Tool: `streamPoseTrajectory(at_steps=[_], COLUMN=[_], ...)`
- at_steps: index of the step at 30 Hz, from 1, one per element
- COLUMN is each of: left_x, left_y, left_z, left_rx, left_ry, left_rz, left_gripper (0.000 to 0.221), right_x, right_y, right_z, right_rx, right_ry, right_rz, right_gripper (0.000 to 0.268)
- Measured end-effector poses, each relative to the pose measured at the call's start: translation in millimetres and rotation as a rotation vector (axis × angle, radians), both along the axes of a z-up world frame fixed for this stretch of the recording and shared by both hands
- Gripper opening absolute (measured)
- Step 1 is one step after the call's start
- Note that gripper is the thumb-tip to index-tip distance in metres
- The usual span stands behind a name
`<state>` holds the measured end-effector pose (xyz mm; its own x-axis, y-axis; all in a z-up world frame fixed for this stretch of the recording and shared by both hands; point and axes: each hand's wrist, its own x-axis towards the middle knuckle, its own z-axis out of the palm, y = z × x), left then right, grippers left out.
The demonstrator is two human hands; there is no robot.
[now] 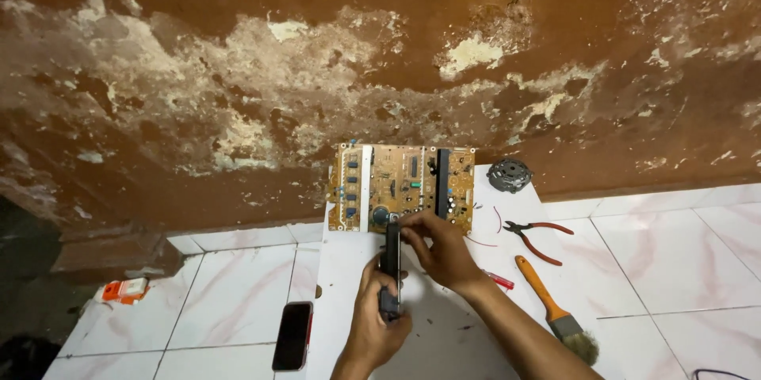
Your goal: Repairing and cleaning an electronic circuit board using various tools like a screwdriver, brush, and pliers.
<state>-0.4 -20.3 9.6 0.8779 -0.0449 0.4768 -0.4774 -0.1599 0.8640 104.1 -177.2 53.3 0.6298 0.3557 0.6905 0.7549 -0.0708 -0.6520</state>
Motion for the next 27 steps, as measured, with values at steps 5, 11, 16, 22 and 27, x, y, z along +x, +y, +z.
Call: streamPoseTrajectory(at_steps=[5, 11, 16, 22, 27], left_x=[33.4, 50.3, 55.2, 48.6, 51.0], left_y=[-4.8, -19.0, -28.2, -29.2, -28.5], left_z=[-22.6, 18.6, -4.7, -7.1, -9.5], left_rx=[0.043, 0.122, 0.129, 0.084, 0.071], left_ry=[0.082, 0.014, -0.034, -0.005, 0.045], left_rz=[0.189, 0.155, 0.342, 0.263, 0.268], left_gripper=[0.025, 0.074, 0.066, 0.071, 0.069], right_x=[6.2, 7.4, 5.1, -2.9, -3.4], right_y=[-8.2, -14.8, -11.8, -5.0, -4.3], right_z=[3.6, 10.4, -8.1, -7.6, -5.0], right_rx=[-0.088, -0.097, -0.017, 0.080, 0.052], right_ry=[-0.066, -0.038, -0.112, -0.185, -0.187], right_rz=[-0.013, -0.105, -0.132, -0.199, -0.163], right_gripper=[0.012, 0.014, 0.016, 0.015, 0.015])
